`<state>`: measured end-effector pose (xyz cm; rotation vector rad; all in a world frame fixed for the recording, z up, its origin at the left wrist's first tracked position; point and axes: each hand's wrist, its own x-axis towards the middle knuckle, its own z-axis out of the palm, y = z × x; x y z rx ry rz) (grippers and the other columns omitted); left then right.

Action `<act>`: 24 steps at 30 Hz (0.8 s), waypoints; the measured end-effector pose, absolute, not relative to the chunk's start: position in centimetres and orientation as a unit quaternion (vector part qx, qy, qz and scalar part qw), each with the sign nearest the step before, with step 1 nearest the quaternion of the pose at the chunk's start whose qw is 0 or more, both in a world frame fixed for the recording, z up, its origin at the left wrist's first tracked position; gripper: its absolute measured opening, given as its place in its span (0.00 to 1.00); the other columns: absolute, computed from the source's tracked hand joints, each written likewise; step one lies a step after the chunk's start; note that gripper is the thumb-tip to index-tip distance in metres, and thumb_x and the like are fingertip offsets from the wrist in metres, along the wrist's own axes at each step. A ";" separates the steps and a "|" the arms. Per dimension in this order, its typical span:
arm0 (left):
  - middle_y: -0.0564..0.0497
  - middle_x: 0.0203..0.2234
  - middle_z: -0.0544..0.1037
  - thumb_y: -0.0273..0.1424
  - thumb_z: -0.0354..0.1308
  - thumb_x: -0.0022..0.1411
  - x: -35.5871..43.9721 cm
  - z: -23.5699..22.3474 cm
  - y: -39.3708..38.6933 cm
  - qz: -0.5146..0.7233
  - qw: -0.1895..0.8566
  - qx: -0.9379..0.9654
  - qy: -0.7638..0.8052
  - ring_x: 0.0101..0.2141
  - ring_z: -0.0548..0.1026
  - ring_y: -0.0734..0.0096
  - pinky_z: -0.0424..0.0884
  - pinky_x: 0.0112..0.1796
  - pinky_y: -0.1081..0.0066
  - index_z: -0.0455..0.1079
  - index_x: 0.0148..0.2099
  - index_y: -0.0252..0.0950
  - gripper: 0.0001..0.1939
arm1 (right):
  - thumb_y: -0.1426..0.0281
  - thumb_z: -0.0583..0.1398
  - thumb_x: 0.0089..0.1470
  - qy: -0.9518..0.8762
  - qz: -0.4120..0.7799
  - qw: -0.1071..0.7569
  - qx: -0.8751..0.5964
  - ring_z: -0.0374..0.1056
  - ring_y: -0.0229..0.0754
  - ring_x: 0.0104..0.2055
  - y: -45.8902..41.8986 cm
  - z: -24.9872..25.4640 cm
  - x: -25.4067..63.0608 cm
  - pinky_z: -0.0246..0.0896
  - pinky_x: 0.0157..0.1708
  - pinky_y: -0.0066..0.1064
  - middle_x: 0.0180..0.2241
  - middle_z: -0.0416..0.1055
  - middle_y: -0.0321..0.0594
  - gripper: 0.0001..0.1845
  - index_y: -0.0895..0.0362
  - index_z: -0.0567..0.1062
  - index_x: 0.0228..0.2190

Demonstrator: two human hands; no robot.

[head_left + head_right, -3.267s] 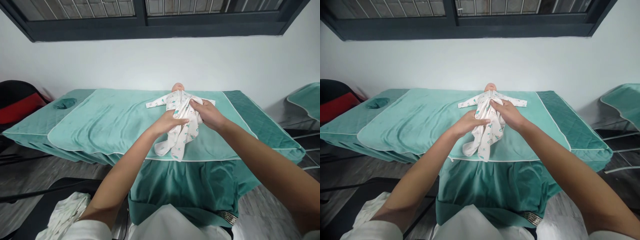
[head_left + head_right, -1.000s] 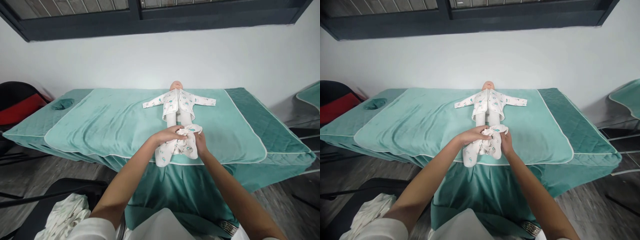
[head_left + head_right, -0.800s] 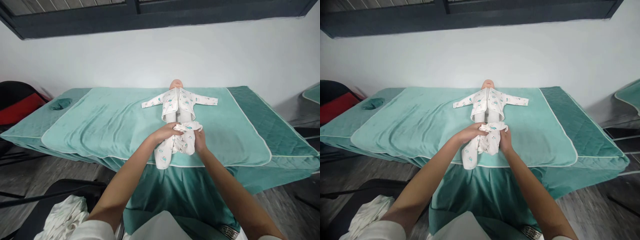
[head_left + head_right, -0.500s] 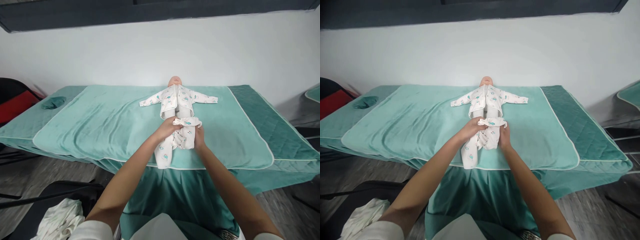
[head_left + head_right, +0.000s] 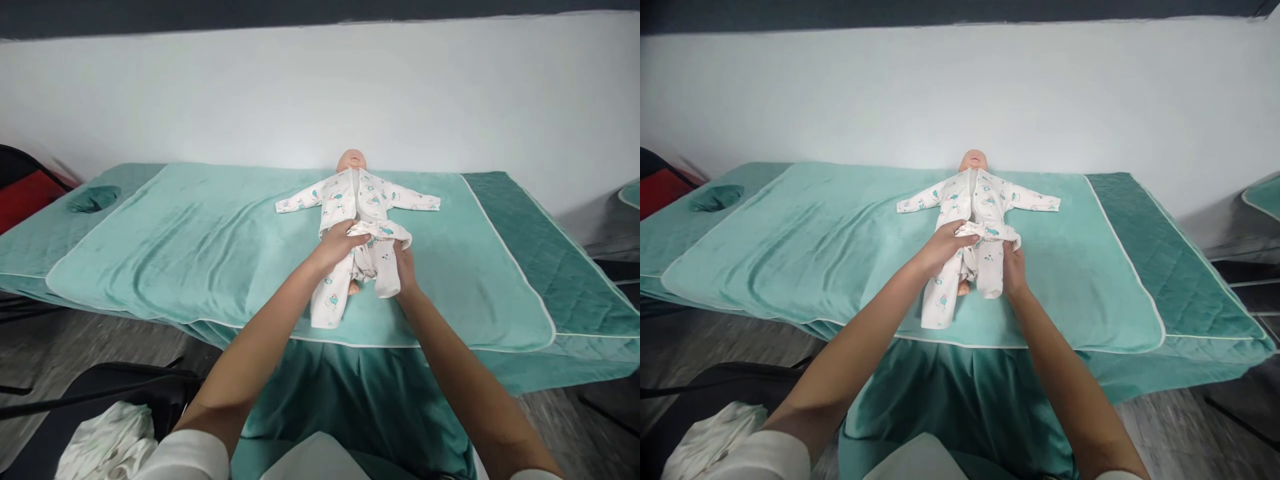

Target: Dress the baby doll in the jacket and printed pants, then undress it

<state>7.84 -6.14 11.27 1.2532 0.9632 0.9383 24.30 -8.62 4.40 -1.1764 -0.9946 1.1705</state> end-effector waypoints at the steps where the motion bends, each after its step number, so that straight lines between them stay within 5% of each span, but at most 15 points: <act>1: 0.50 0.37 0.80 0.35 0.67 0.54 8.0 11.1 -5.6 0.417 0.579 0.554 0.429 0.39 0.76 0.66 0.68 0.45 0.68 0.74 0.40 0.36 0.13 | 0.47 0.54 0.56 -0.415 0.484 0.580 -0.507 0.69 0.51 0.55 -8.0 4.3 24.2 0.65 0.52 0.40 0.56 0.73 0.48 0.30 0.54 0.68 0.51; 9: 0.53 0.35 0.77 0.29 0.59 0.58 8.5 10.1 -2.7 0.473 0.392 0.638 0.464 0.40 0.73 0.68 0.64 0.43 0.72 0.70 0.38 0.36 0.05 | 0.53 0.56 0.56 -0.451 0.343 0.642 -0.516 0.69 0.46 0.45 -4.0 3.0 24.2 0.64 0.46 0.35 0.44 0.76 0.41 0.19 0.53 0.73 0.40; 15: 0.53 0.35 0.77 0.27 0.58 0.57 8.2 10.1 -1.0 0.482 0.342 0.653 0.474 0.39 0.72 0.68 0.64 0.43 0.72 0.69 0.37 0.37 0.04 | 0.60 0.56 0.55 -0.459 0.273 0.646 -0.546 0.62 0.40 0.35 -2.6 3.0 24.3 0.59 0.41 0.32 0.32 0.67 0.34 0.09 0.53 0.67 0.31; 20: 0.54 0.35 0.76 0.27 0.60 0.55 6.8 10.1 -1.6 0.471 0.445 0.627 0.433 0.39 0.72 0.68 0.65 0.43 0.72 0.71 0.39 0.36 0.07 | 0.68 0.58 0.50 -0.454 0.255 0.645 -0.559 0.61 0.40 0.35 -3.6 3.1 24.2 0.59 0.39 0.31 0.31 0.65 0.33 0.06 0.53 0.68 0.32; 24: 0.56 0.33 0.74 0.27 0.65 0.48 4.6 9.4 -2.4 0.466 0.589 0.536 0.386 0.36 0.71 0.72 0.65 0.38 0.74 0.72 0.38 0.37 0.12 | 0.71 0.60 0.49 -0.582 0.239 0.607 -0.486 0.66 0.45 0.46 -4.8 4.7 24.3 0.61 0.49 0.35 0.43 0.70 0.39 0.16 0.52 0.72 0.43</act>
